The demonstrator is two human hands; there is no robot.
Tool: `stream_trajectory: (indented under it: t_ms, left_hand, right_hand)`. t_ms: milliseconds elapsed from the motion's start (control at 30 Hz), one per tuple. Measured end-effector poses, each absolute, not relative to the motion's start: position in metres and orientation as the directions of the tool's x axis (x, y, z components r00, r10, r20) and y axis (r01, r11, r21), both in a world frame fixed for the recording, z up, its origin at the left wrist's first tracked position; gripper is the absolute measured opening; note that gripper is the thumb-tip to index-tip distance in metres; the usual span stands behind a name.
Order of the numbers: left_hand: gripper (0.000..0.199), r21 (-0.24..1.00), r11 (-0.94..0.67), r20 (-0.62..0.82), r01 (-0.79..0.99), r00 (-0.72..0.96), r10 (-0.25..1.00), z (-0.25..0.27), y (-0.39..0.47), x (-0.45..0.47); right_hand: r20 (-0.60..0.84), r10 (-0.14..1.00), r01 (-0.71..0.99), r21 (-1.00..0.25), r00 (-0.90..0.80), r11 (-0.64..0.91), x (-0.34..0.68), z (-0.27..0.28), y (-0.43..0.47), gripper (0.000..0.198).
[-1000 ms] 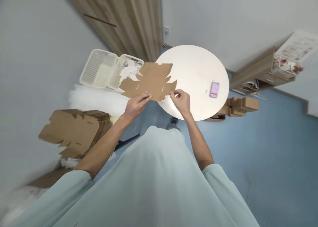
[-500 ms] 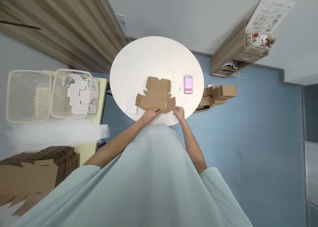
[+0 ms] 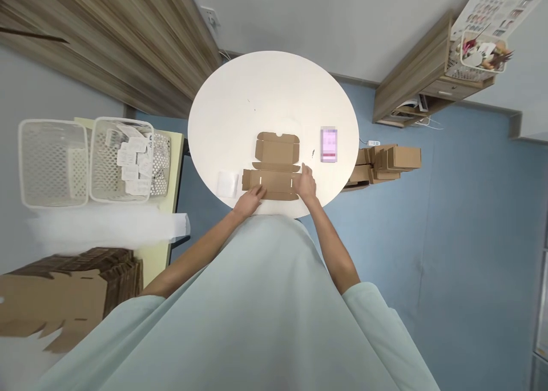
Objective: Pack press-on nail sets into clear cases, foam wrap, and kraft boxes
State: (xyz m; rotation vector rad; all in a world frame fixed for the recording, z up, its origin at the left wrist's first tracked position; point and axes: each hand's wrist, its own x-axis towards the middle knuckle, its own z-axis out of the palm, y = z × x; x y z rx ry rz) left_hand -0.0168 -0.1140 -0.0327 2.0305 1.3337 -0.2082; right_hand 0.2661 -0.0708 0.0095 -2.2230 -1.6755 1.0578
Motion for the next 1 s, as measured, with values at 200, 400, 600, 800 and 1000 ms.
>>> stream_trajectory:
  t_ms: [200, 400, 600, 800, 1000]
  left_hand:
    - [0.042, 0.487, -0.092, -0.510, 0.869, 0.368, 0.778, -0.028, -0.112, -0.022]
    - [0.037, 0.534, 0.004, -0.503, 0.846, 0.314, 0.805, -0.023, -0.111, -0.019]
    - [0.049, 0.561, 0.045, -0.496, 0.826, 0.292, 0.818, -0.029, -0.104, -0.025]
    - [0.076, 0.626, 0.235, -0.506, 0.743, 0.159, 0.847, -0.035, -0.092, -0.033]
    - [0.096, 0.593, 0.296, -0.520, 0.749, 0.076, 0.851, -0.032, -0.074, -0.027]
  right_hand:
    - [-0.548, 0.833, 0.806, -0.461, 0.069, -0.370, 0.228, -0.005, -0.024, 0.081]
    - [-0.535, 0.845, 0.798, -0.518, -0.020, -0.309, 0.224, -0.012, -0.027, 0.090]
    - [-0.562, 0.819, 0.843, -0.492, -0.118, -0.216, 0.226, -0.010, -0.063, 0.127]
    - [-0.576, 0.784, 0.840, -0.525, -0.234, -0.135, 0.231, -0.006, -0.089, 0.155]
    - [-0.590, 0.786, 0.846, -0.503, -0.186, -0.177, 0.230, -0.004, -0.079, 0.140]
